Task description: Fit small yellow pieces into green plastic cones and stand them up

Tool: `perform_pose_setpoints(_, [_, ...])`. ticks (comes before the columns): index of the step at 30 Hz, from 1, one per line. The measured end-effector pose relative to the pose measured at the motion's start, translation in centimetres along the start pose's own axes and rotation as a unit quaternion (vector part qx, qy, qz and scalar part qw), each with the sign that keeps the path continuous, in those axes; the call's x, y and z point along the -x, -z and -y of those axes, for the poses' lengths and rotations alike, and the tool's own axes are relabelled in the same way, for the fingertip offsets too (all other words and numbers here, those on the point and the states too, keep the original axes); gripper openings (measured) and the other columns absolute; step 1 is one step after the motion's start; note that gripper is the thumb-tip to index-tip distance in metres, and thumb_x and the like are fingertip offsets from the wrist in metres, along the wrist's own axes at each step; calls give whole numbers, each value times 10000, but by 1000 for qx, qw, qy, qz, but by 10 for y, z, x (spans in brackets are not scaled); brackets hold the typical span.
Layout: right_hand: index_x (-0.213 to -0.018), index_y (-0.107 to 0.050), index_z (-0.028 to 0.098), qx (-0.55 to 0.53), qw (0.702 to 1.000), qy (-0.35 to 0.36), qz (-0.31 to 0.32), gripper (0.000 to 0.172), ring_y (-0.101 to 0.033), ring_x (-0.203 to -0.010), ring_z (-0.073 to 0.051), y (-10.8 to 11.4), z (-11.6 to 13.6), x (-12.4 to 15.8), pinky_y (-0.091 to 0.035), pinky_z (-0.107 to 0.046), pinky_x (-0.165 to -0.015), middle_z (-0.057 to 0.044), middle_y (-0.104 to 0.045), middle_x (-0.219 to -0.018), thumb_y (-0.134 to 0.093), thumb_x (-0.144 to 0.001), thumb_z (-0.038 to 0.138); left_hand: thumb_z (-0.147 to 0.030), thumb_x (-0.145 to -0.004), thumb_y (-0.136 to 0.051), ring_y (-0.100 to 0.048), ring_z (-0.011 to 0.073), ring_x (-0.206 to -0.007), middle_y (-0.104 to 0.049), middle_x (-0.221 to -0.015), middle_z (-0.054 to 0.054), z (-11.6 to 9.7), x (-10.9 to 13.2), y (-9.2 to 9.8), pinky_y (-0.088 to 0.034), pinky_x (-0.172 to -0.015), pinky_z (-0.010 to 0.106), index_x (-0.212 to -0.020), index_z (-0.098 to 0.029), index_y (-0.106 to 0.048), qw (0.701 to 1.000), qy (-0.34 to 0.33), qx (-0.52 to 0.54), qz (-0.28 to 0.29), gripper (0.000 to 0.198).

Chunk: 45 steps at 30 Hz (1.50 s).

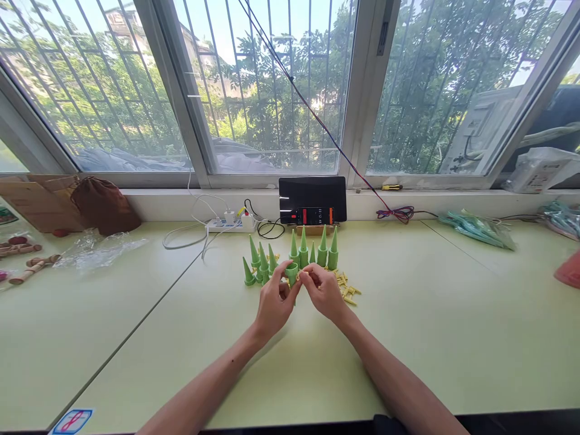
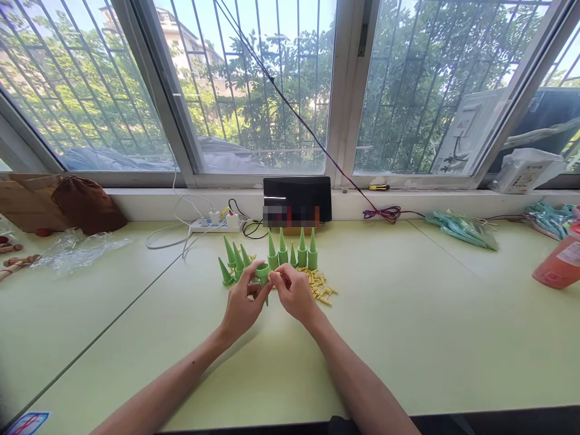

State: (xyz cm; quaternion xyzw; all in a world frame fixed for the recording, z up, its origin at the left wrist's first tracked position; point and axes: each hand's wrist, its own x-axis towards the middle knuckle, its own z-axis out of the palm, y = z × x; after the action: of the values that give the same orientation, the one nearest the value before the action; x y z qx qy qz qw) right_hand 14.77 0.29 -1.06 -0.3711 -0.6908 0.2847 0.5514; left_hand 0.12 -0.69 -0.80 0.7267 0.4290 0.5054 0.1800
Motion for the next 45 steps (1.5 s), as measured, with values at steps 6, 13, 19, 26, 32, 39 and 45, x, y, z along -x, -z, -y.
perform_pose_setpoints(6, [-746, -565, 174, 1, 1000, -7, 2, 316, -372, -499, -89, 0, -2, -1, -277, -231, -485, 33, -492, -583, -484, -948, 403, -355, -897, -569, -312, 58, -427, -346, -536, -109, 0, 1, 0, -278, -430, 180, -1250, -201, -466, 1000, 1, 3, 0, 398])
perform_pose_setpoints(13, [-805, -567, 176, -9, 1000, -3, 4, 286, -400, -501, -94, 0, 0, 0, -299, -229, -488, 30, -516, -606, -478, -947, 408, -362, -896, -568, -316, 56, -419, -344, -533, -108, -2, 0, 0, -275, -430, 178, -1241, -201, -477, 1000, 2, 0, -4, 391])
perform_pose_setpoints(19, [-703, -546, 178, 8, 1000, -3, -1, 365, -382, -490, -90, 0, -1, 0, -299, -229, -490, 32, -489, -571, -451, -957, 423, -349, -900, -563, -323, 58, -420, -338, -527, -110, -2, 1, 0, -294, -439, 177, -1250, -199, -471, 1000, -1, -4, 4, 392])
perform_pose_setpoints(26, [-796, -566, 177, 11, 1000, -5, -1, 321, -407, -495, -95, 0, 1, -1, -308, -226, -488, 29, -517, -594, -456, -950, 437, -338, -900, -567, -323, 54, -427, -359, -557, -103, 0, 1, 0, -282, -435, 175, -1256, -210, -464, 1000, -6, -3, -2, 393])
perform_pose_setpoints(32, [-707, -535, 180, 23, 1000, -4, -2, 376, -386, -499, -94, 1, 0, -1, -296, -228, -485, 29, -487, -576, -439, -957, 445, -345, -901, -565, -310, 58, -424, -336, -523, -111, -3, 1, 0, -286, -443, 181, -1249, -194, -473, 1000, -3, -3, 2, 391])
perform_pose_setpoints(39, [-791, -557, 182, 11, 1000, -12, 1, 353, -427, -501, -102, 0, 2, 0, -316, -230, -478, 15, -545, -617, -440, -948, 475, -370, -899, -559, -333, 59, -415, -355, -534, -106, -4, 0, 1, -291, -435, 183, -1241, -201, -482, 1000, 2, -1, -4, 389])
perform_pose_setpoints(45, [-705, -515, 186, 19, 1000, -13, -4, 380, -361, -488, -93, 0, 0, 0, -290, -227, -476, 37, -461, -563, -435, -954, 462, -355, -902, -560, -325, 56, -421, -352, -525, -110, -5, 0, 0, -299, -440, 174, -1241, -191, -476, 1000, -4, -1, 1, 386])
